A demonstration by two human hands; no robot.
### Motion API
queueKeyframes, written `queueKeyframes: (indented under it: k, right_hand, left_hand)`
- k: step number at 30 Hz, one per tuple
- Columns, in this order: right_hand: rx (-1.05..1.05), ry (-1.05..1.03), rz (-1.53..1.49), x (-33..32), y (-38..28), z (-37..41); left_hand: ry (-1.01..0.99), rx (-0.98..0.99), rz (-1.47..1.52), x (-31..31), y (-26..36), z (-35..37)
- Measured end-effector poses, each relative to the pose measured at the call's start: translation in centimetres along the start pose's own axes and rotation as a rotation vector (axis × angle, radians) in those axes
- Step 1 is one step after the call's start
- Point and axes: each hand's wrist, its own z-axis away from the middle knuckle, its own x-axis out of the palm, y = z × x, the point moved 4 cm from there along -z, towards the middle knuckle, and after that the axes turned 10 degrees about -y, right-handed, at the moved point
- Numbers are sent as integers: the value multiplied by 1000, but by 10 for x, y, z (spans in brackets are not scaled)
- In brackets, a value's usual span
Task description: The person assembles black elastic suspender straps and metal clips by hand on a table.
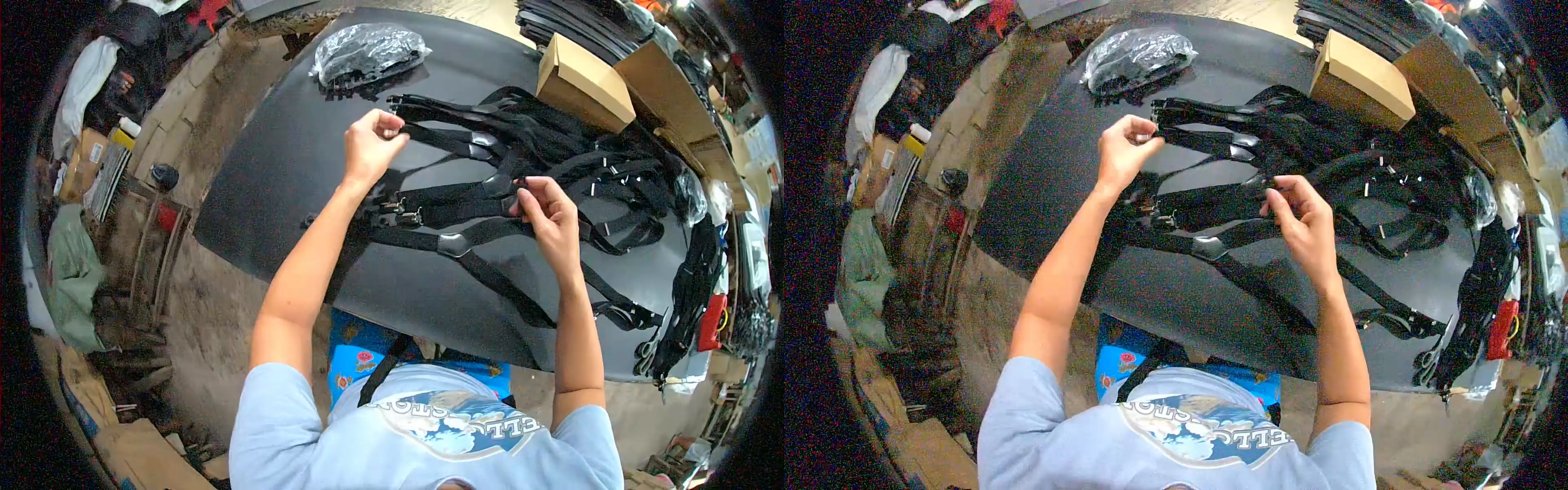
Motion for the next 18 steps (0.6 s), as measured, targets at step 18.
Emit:
queueKeyframes:
  k: [18]
  right_hand:
    - [197,-27,-483,16,-19,-11]
  left_hand:
    - [-109,174,786,88,71,-7]
